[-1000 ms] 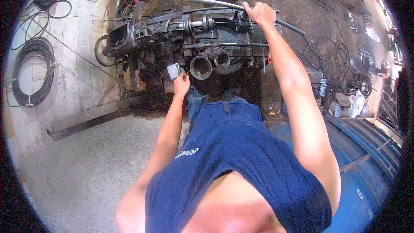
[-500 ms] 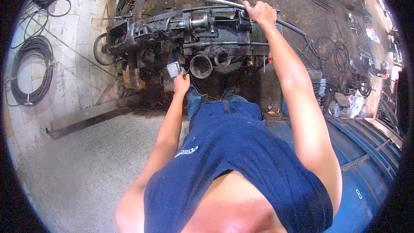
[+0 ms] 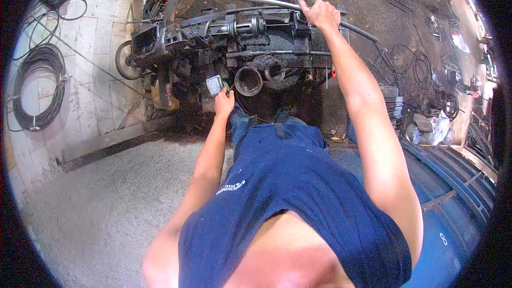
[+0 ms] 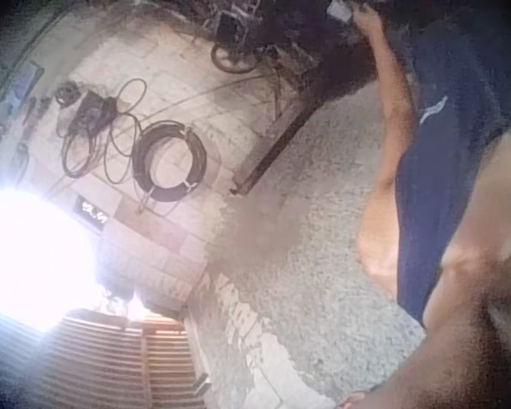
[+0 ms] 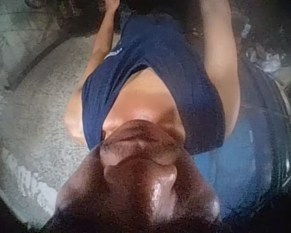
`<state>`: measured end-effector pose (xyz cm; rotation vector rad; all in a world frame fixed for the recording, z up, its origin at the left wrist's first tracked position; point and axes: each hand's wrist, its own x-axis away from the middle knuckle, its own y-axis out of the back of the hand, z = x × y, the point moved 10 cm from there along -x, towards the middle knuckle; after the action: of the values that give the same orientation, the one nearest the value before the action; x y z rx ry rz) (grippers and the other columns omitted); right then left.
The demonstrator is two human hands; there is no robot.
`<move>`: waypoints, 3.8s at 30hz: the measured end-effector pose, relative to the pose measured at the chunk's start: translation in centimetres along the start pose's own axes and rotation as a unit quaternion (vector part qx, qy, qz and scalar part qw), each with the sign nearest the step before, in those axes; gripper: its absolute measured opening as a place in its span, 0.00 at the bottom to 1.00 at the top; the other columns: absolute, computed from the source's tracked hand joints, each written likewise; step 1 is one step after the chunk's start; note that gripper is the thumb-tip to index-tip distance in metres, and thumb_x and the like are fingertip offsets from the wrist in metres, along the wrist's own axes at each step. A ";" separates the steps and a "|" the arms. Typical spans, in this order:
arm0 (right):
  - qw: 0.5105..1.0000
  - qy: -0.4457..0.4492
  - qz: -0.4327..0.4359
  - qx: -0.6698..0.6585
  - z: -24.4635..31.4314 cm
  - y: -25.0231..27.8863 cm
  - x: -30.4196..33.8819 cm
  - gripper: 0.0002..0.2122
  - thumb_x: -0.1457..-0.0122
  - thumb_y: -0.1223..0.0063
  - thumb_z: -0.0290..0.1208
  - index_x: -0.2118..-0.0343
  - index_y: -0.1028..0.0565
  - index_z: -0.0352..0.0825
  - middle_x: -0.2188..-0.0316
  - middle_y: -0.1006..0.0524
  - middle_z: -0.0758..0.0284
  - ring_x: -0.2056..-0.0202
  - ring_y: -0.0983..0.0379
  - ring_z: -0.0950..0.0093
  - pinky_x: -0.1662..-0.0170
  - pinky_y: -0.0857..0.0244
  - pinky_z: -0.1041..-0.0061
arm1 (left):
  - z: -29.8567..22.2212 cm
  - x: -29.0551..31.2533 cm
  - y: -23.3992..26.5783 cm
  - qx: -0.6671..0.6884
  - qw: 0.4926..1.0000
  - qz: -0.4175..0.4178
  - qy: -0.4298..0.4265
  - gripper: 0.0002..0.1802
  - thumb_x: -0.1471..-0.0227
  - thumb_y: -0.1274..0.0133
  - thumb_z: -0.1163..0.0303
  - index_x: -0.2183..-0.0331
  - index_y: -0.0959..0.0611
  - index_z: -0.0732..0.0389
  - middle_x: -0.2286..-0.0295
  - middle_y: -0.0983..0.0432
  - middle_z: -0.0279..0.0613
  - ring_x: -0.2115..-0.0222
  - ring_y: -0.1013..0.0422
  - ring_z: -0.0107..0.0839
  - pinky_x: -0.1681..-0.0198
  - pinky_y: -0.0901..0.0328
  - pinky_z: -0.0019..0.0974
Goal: Using a semi-automatic bending machine to shape a metal rod in a workshop environment.
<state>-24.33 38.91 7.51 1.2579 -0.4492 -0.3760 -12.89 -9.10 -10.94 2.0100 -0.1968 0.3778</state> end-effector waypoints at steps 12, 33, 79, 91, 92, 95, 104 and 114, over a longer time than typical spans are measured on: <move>1.000 -0.003 -0.002 -0.014 -0.8 -0.2 -0.1 0.34 0.47 0.59 0.66 0.66 0.18 0.33 0.64 0.20 0.52 0.59 0.23 0.57 0.56 0.30 0.61 | -0.6 0.3 0.7 0.005 1.000 -0.005 -0.010 0.27 0.48 0.48 0.54 0.50 0.22 0.60 0.67 0.21 0.58 0.62 0.24 0.52 0.57 0.31 0.48; 1.000 -0.005 0.000 -0.016 -0.7 -0.2 -0.1 0.34 0.47 0.60 0.65 0.65 0.18 0.33 0.63 0.20 0.52 0.58 0.23 0.56 0.55 0.30 0.61 | 0.0 0.2 0.3 0.030 1.000 -0.003 -0.002 0.26 0.45 0.52 0.54 0.49 0.23 0.59 0.65 0.22 0.60 0.61 0.25 0.54 0.57 0.32 0.50; 1.000 -0.004 0.021 -0.006 0.0 -0.2 0.2 0.34 0.47 0.60 0.65 0.63 0.19 0.34 0.62 0.20 0.52 0.57 0.23 0.57 0.54 0.31 0.61 | -0.4 0.3 0.5 0.010 1.000 -0.013 -0.020 0.25 0.46 0.51 0.57 0.51 0.22 0.60 0.64 0.22 0.60 0.60 0.26 0.55 0.56 0.32 0.50; 1.000 -0.003 0.005 -0.020 0.2 -0.4 0.1 0.33 0.47 0.59 0.64 0.65 0.18 0.33 0.63 0.20 0.52 0.58 0.23 0.56 0.54 0.31 0.61 | -0.5 0.3 0.6 0.015 0.999 -0.022 -0.032 0.25 0.46 0.50 0.57 0.51 0.22 0.61 0.63 0.23 0.62 0.60 0.26 0.56 0.55 0.33 0.51; 1.000 -0.002 0.006 -0.020 0.2 -0.4 0.1 0.33 0.47 0.59 0.64 0.65 0.18 0.33 0.63 0.20 0.52 0.58 0.23 0.56 0.54 0.31 0.61 | -0.5 0.3 0.6 0.013 0.999 -0.025 -0.037 0.25 0.46 0.50 0.57 0.50 0.22 0.60 0.63 0.23 0.62 0.60 0.26 0.56 0.55 0.33 0.51; 1.000 -0.005 0.011 -0.017 -0.3 -0.4 0.0 0.33 0.46 0.60 0.64 0.65 0.18 0.34 0.63 0.20 0.52 0.58 0.23 0.56 0.54 0.31 0.61 | -0.5 0.4 0.5 0.007 1.000 0.002 0.004 0.25 0.46 0.51 0.56 0.50 0.22 0.60 0.64 0.23 0.61 0.60 0.26 0.56 0.55 0.32 0.50; 1.000 0.002 0.024 -0.010 0.2 -0.8 -0.2 0.34 0.47 0.60 0.66 0.64 0.18 0.34 0.62 0.20 0.51 0.58 0.23 0.56 0.55 0.30 0.61 | -1.0 0.6 0.9 -0.007 1.000 0.008 0.009 0.25 0.46 0.51 0.56 0.50 0.22 0.60 0.63 0.22 0.60 0.60 0.26 0.54 0.55 0.32 0.49; 1.000 0.002 0.016 -0.020 0.1 -0.7 0.0 0.34 0.46 0.60 0.66 0.65 0.18 0.33 0.62 0.20 0.52 0.57 0.23 0.57 0.54 0.31 0.61 | -0.7 0.6 0.8 -0.001 1.000 0.007 0.012 0.24 0.46 0.51 0.56 0.51 0.22 0.59 0.64 0.22 0.60 0.61 0.26 0.55 0.56 0.32 0.50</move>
<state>-24.35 38.61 6.85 1.2107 -0.4552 -0.3546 -12.67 -8.85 -9.73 2.0020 -0.1963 0.4098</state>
